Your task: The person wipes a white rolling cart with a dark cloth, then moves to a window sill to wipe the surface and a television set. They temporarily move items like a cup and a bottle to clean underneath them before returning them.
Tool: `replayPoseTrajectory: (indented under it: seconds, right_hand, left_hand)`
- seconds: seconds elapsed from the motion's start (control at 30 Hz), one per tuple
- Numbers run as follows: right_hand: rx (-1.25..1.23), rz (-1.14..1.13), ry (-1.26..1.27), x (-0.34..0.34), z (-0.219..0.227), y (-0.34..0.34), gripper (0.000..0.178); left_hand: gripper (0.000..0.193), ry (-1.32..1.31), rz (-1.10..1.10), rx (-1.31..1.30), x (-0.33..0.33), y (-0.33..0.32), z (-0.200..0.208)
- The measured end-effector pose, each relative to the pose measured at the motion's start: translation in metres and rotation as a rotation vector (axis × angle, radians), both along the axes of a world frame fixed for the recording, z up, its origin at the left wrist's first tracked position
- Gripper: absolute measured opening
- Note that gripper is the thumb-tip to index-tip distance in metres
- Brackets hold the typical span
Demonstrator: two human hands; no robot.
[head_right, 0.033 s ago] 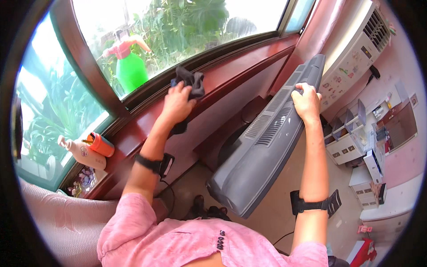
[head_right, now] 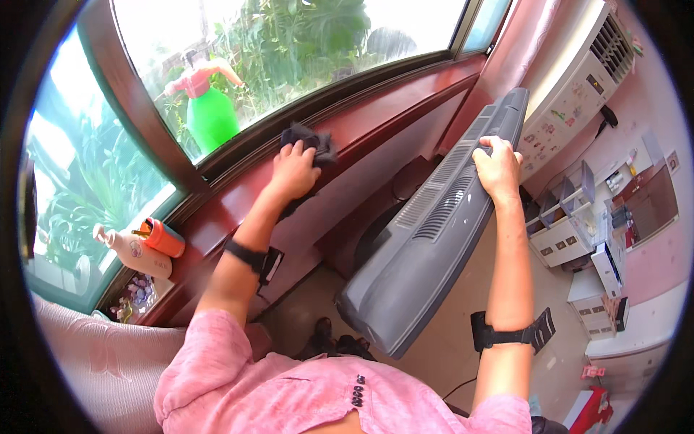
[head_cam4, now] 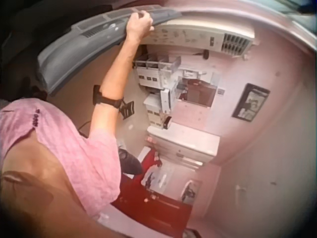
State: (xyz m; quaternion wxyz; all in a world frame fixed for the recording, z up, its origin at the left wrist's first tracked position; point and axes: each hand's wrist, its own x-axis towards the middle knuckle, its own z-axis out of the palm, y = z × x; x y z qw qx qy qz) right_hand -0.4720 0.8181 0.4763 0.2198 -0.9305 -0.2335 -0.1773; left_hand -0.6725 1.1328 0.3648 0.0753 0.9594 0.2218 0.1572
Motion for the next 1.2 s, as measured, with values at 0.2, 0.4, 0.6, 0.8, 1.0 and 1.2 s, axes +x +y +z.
replayPoseTrajectory:
  seconds: [0.2, 0.4, 0.6, 0.8, 1.0, 1.2]
  right_hand:
    - [0.046, 0.040, -0.048, -0.006, 0.000, -0.001, 0.035]
    - [0.002, 0.051, -0.090, -0.006, 0.002, 0.002, 0.031]
    - [-0.013, 0.062, -0.049, -0.004, 0.004, 0.000, 0.032]
    - [-0.032, 0.071, 0.004, -0.002, 0.003, -0.001, 0.035]
    - [-0.048, 0.054, -0.018, -0.004, 0.004, 0.000, 0.035]
    - [-0.028, 0.077, -0.098, -0.011, 0.002, -0.002, 0.032]
  left_hand:
    - [0.051, 0.031, -0.046, -0.027, 0.137, 0.014, -0.026]
    - [0.039, -0.080, -0.543, 0.011, 0.217, 0.012, -0.026]
    - [0.036, -0.110, -0.817, -0.578, 0.158, -0.020, -0.021]
    - [0.024, -0.245, -0.318, -0.187, 0.103, 0.011, 0.052]
    - [0.018, -0.460, -0.213, 0.140, 0.115, 0.070, 0.128]
    - [0.011, -0.483, -0.246, 0.495, 0.215, 0.077, 0.088]
